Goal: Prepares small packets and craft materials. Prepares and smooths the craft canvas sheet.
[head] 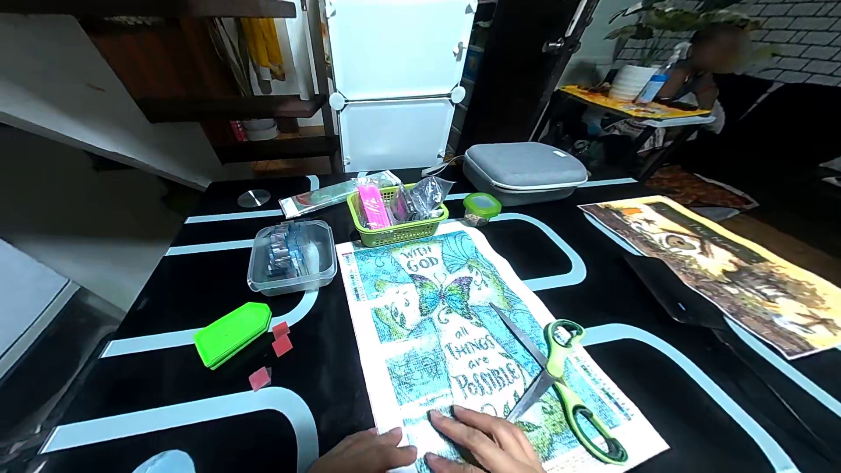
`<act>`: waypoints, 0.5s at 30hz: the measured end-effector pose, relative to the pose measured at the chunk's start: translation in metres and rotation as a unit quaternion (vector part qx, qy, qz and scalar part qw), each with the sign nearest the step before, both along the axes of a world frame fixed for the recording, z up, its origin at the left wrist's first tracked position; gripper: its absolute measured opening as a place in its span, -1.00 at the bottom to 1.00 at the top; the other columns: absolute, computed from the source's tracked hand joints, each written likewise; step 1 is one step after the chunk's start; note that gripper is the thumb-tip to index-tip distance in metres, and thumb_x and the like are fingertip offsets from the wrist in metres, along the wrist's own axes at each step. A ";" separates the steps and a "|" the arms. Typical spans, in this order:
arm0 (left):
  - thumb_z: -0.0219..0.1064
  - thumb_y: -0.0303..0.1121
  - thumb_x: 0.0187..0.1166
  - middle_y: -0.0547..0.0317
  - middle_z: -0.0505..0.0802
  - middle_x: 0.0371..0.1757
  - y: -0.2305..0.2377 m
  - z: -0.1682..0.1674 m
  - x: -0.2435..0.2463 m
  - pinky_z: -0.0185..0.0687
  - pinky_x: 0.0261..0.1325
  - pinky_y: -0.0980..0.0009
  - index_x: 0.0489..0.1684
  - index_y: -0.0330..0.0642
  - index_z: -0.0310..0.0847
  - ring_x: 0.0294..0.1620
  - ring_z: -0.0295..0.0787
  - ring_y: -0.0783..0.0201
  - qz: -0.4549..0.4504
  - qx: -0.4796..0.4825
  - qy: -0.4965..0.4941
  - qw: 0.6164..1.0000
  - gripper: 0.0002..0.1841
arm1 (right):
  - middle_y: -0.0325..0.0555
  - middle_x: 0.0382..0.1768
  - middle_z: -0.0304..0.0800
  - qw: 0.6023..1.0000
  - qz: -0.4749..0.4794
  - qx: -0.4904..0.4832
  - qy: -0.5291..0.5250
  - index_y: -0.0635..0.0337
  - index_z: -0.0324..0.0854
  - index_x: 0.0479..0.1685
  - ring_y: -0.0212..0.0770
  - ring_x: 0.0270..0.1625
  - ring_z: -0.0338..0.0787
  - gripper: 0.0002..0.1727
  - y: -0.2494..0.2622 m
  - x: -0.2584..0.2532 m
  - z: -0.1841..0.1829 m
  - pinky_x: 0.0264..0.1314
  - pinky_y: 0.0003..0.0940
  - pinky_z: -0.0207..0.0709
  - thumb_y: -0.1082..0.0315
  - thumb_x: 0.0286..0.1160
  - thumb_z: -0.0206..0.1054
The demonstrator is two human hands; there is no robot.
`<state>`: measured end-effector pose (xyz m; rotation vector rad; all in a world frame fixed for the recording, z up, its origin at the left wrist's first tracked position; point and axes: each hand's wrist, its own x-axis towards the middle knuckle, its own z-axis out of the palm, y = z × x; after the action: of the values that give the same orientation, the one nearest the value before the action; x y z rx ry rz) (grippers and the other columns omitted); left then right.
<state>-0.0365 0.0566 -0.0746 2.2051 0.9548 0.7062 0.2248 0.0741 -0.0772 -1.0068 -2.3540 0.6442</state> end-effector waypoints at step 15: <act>0.29 -0.32 0.73 -0.05 0.88 0.25 0.002 -0.001 -0.015 0.52 0.57 0.07 0.04 -0.24 0.84 0.46 0.72 0.03 0.085 0.000 -0.064 0.994 -0.77 | 0.11 -0.35 0.73 1.000 0.014 -0.022 -0.014 0.27 0.76 -0.36 0.08 -0.23 0.75 -0.63 0.006 -0.034 0.002 -0.18 -0.08 0.61 0.13 0.66 0.36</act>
<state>-0.0518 0.0590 -0.0755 2.0678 1.0833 0.9146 0.1906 0.0805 -0.0751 -1.0102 -2.3904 0.6996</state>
